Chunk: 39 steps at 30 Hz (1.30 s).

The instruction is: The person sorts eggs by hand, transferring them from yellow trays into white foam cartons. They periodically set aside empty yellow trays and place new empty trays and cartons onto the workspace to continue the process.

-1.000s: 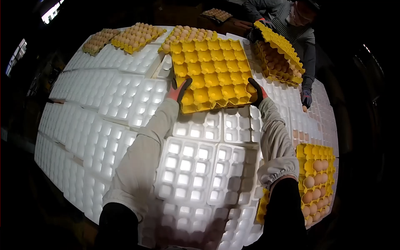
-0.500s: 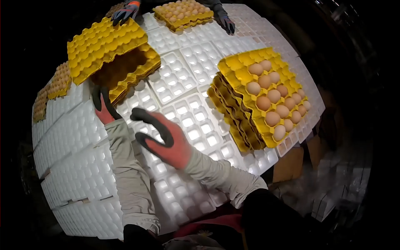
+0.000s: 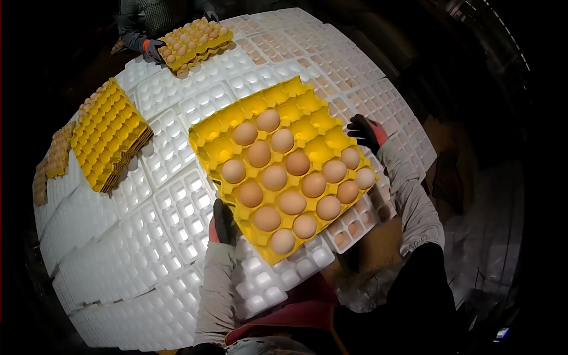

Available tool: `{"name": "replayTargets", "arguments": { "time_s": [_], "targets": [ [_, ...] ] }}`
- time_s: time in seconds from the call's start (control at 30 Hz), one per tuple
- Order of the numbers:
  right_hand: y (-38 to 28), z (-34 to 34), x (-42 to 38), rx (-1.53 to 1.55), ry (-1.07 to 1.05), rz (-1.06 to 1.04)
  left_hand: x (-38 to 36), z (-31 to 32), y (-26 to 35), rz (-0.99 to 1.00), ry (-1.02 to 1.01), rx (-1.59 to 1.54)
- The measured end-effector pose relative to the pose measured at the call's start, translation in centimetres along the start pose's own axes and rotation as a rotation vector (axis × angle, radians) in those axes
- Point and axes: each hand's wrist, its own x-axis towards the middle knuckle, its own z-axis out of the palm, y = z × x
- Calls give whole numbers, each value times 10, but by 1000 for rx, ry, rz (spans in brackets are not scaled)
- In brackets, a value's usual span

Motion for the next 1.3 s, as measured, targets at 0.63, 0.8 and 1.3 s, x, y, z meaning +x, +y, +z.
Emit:
{"name": "replayTargets", "arguments": {
  "time_s": [0.63, 0.8, 1.3],
  "targets": [
    [110, 59, 67, 228, -436, 157, 4, 53, -18, 250, 158, -144],
    [75, 25, 40, 121, -350, 37, -4, 57, -16, 276, 107, -115],
    [84, 227, -139, 415, -831, 160, -162, -135, 8, 297, 409, 39]
  ]
}}
